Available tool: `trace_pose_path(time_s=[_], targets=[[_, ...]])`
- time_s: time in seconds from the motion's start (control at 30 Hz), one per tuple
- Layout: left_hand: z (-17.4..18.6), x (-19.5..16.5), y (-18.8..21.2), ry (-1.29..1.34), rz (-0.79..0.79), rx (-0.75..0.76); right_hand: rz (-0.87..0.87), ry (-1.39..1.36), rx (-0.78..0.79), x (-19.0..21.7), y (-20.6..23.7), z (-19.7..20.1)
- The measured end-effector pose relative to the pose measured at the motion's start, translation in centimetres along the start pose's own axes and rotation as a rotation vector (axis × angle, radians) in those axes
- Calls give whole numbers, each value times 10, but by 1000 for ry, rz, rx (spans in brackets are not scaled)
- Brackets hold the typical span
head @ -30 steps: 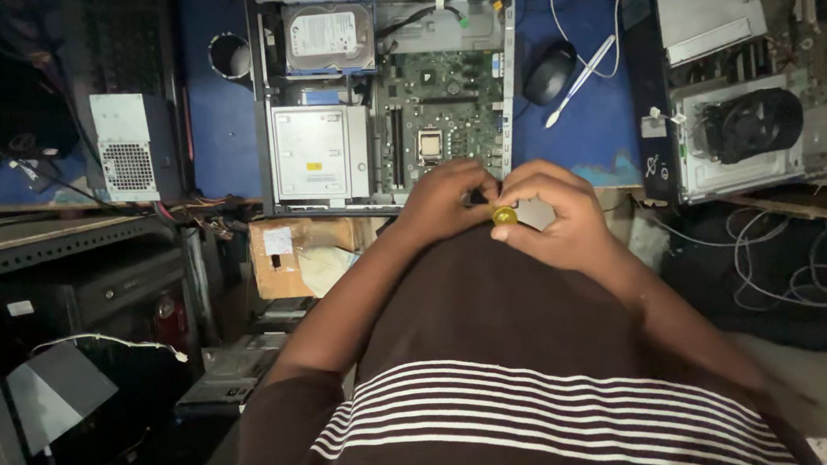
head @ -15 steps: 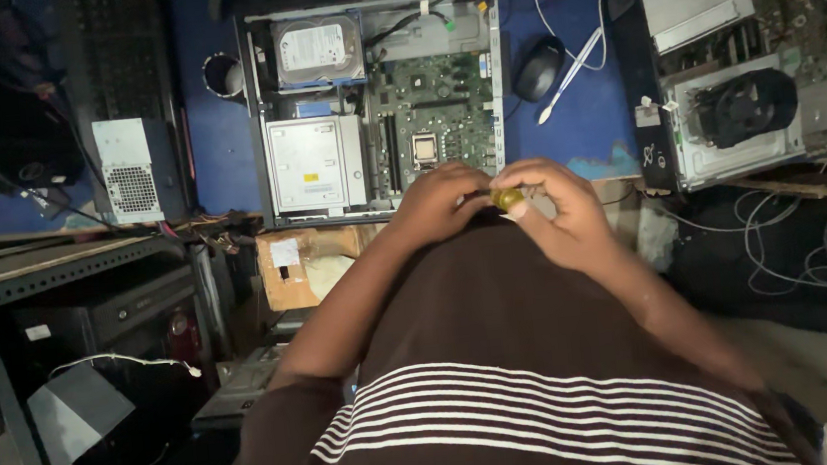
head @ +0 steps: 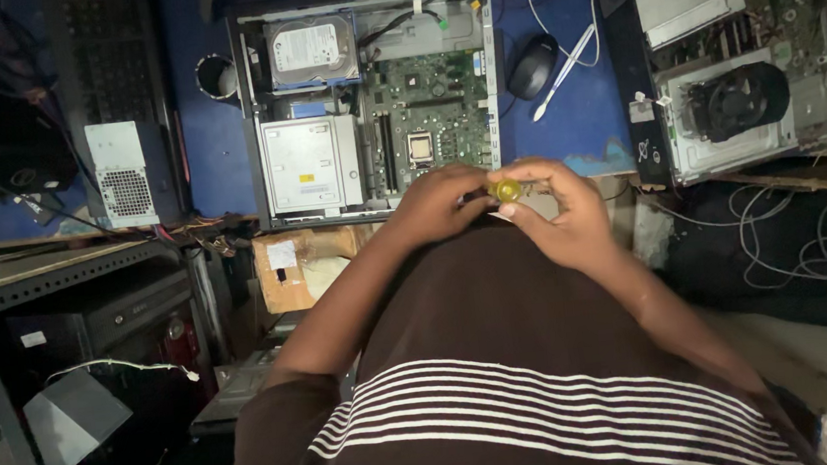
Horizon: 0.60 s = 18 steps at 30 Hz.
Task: The person works on an open desktop computer case on a workbench, using a yellow-handled screwdriver to unscrew and remove components including a cooling fan and other internal parts, handling screws and repositioning parts inside the case throughout the episode.
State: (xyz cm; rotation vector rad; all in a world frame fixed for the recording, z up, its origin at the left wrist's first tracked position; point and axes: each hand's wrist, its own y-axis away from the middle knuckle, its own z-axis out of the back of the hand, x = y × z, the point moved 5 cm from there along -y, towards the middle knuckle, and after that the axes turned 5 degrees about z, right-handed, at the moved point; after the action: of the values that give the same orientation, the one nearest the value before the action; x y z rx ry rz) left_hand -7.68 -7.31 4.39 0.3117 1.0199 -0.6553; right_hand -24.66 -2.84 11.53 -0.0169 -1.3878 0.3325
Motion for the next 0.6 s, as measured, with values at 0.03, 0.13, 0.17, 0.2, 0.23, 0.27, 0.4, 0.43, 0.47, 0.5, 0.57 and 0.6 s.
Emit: trace_pose_path(time_s=[0.03, 0.13, 0.17, 0.2, 0.23, 0.27, 0.4, 0.43, 0.47, 0.5, 0.57, 0.6], targets=[[-1, 3, 1, -10, 17, 15, -25, 1, 26, 2, 0, 1], [-3, 10, 0, -90, 35, 28, 19, 78, 102, 13, -3, 1], [-3, 11, 0, -98, 26, 6, 54, 119, 124, 16, -5, 0], [-3, 11, -1, -105, 16, -14, 82, 146, 119, 19, -6, 0], [-3, 10, -1, -113, 8, -36, 110, 173, 115, 21, -7, -2], [-4, 10, 0, -101, 17, -41, 138, 199, 111, 22, -8, -3], [-5, 3, -2, -99, 21, -77, 112, 271, 74, 20, -9, -3], [-5, 1, -2, -110, 14, -91, 112, 273, 62, 19, -8, -2], [-6, 1, -3, -122, 42, -73, 114, 276, 51, 19, -8, -1], [-6, 1, -3, -133, 70, -55, 108, 270, 53, 19, -7, -1], [-6, 0, -3, -125, 68, -24, 93, 256, 57, 17, -5, 0], [-5, -1, -2, -107, 37, -11, 110, 261, 59, 17, -5, 0]])
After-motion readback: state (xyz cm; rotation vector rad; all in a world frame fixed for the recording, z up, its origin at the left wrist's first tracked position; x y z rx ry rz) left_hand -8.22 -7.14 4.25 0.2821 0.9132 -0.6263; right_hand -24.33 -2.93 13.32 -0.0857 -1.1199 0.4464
